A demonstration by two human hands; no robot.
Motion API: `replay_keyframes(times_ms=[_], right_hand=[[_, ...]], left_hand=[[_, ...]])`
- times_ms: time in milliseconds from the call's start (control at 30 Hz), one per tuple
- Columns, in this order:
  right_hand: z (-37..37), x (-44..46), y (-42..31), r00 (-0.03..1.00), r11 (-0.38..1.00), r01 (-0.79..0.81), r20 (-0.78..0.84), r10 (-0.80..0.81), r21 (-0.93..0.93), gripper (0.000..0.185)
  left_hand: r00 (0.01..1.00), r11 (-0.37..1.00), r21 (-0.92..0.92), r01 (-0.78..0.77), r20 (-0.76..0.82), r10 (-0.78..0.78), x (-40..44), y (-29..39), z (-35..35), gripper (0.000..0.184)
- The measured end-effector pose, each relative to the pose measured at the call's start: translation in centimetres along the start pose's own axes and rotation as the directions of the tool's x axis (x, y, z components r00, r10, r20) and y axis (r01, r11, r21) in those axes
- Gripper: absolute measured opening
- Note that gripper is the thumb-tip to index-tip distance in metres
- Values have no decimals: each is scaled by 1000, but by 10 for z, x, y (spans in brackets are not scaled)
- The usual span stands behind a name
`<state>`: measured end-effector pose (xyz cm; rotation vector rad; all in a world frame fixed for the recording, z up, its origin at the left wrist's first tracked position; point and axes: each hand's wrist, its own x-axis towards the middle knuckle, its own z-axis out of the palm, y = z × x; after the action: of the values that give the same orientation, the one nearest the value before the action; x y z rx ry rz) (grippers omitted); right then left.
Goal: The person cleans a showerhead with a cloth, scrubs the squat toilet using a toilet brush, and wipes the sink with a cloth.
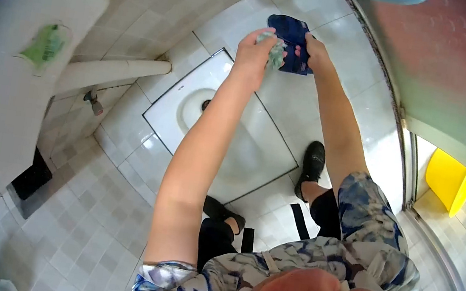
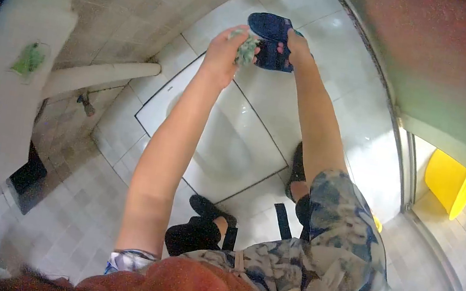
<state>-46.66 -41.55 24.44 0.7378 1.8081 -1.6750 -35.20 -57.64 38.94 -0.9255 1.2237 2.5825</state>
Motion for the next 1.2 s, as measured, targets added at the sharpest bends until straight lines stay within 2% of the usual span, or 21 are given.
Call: replay_keyframes(times_ms=[67,167,200,267,300,333,400,433,533,600,667,800,867,900,933,1000,1033,1067,1133,1167,1200], right_hand=[[-18,-25,-12,997,998,-62,-48,63,18,35],[-41,-58,-39,996,946,-10,-80,38,325,29],[-50,-65,-53,996,946,-8,-85,37,324,29],[-68,-76,-82,999,753,22,13,-41,658,32],[-74,-79,-103,992,679,-1,89,-95,734,30],[-81,-81,-123,969,650,-29,181,-167,759,30],[-84,-86,-149,944,595,15,184,-273,804,29],[-82,-89,-166,910,593,15,235,-342,805,26],[-86,-94,-213,852,573,-25,317,-417,819,24],[-78,-86,-233,867,530,-113,344,-361,840,24],[-77,-74,-248,661,446,-127,411,-628,886,22],[-42,-53,-279,617,421,-58,364,-697,905,24],[-26,-48,-281,523,332,-274,429,-736,903,16],[-26,-20,-279,397,410,-296,502,-768,863,27],[-19,-14,-275,397,407,-293,497,-771,865,27],[3,-11,-269,499,323,-327,452,-739,888,28],[3,-9,-263,607,298,-382,481,-632,875,27],[8,-6,-256,625,293,-377,474,-620,879,27],[28,6,-263,892,218,-72,160,-423,973,25],[9,60,-227,465,350,-215,411,-784,912,24],[12,28,-237,460,350,-219,412,-786,911,24]], left_hand=[[998,997,-35,64,-23,-65,-17,2,10,29],[997,997,-27,74,-12,-74,-31,3,26,28],[997,997,-10,78,-4,-78,-38,9,37,29],[995,995,-6,99,-25,-99,-49,21,55,28],[993,993,-24,116,-30,-116,-54,26,64,28],[990,990,-46,133,-36,-135,-58,30,73,28],[988,988,-56,146,-47,-149,-59,22,84,28],[985,986,-55,158,-60,-161,-62,25,93,28],[972,978,-56,202,-111,-207,-77,39,126,29],[965,976,-70,208,-148,-217,-85,51,138,29],[963,977,-63,205,-163,-213,-86,56,151,29],[965,969,-143,201,-142,-221,-73,61,156,27],[962,963,-157,218,-133,-239,-62,56,153,26],[963,963,-147,225,-116,-242,-53,52,151,25],[966,965,-134,226,-96,-240,-43,50,150,25],[969,971,-98,217,-95,-227,-30,47,149,24],[971,975,-70,213,-99,-219,-26,44,148,23],[965,969,-72,234,-101,-241,-23,39,145,23],[984,983,-85,165,-54,-170,-21,34,141,22],[985,984,-85,157,-56,-162,-26,29,140,22],[987,985,-93,148,-55,-153,-32,23,141,22]])
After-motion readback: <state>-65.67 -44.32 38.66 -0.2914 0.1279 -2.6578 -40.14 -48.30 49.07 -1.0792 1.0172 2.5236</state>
